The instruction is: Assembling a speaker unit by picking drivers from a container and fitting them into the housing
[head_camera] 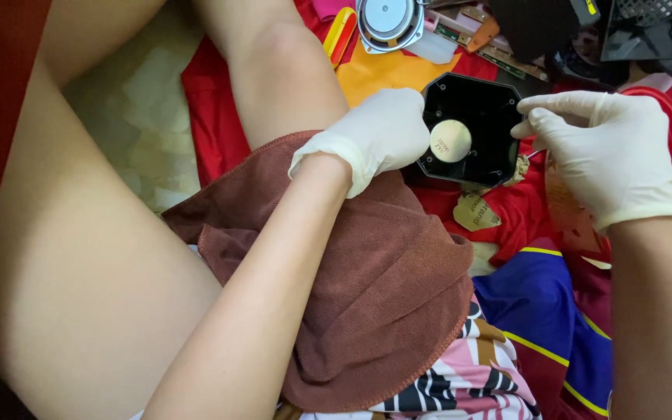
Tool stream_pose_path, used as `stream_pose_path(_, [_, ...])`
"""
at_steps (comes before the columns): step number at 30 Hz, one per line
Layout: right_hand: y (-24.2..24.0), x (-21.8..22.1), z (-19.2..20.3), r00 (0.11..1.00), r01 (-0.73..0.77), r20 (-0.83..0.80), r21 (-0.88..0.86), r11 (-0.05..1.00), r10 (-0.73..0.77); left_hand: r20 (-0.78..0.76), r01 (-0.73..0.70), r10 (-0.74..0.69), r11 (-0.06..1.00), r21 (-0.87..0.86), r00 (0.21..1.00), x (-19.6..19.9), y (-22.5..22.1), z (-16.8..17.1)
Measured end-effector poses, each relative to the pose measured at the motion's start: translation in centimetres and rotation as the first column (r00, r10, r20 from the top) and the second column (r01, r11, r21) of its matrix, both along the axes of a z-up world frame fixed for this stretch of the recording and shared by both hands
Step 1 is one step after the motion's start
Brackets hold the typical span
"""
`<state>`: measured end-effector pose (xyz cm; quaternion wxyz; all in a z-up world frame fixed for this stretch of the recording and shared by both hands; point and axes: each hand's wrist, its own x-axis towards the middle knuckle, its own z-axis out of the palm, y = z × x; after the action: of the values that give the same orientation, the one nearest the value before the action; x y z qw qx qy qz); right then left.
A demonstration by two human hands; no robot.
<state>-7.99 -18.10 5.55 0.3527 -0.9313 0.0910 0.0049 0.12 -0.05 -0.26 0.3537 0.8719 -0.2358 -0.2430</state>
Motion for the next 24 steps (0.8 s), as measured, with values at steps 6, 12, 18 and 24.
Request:
stream_pose_path(6, [-0.1, 0.1, -0.1, 1.000, 0.004, -0.011, -0.001, 1.000, -0.004, 0.017, 0.012, -0.012, 1.000, 0.019, 1.000, 0.1, -0.1, -0.2])
stream_pose_path(12, [-0.4, 0.0, -0.3, 1.000, -0.019, 0.023, -0.012, 1.000, 0.019, -0.020, 0.002, -0.001, 1.000, 0.022, 1.000, -0.1, 0.1, 0.5])
stream_pose_path(18, [0.1, 0.1, 0.1, 1.000, -0.001, 0.015, -0.032, 0.999, 0.001, -0.058, -0.008, 0.009, 1.000, 0.021, 0.998, -0.2, 0.3, 1.2])
stream_pose_path(24, [0.1, 0.2, 0.3, 1.000, 0.013, -0.013, -0.043, 0.999, -0.013, -0.043, 0.005, -0.004, 1.000, 0.030, 0.999, 0.0, 0.1, 1.0])
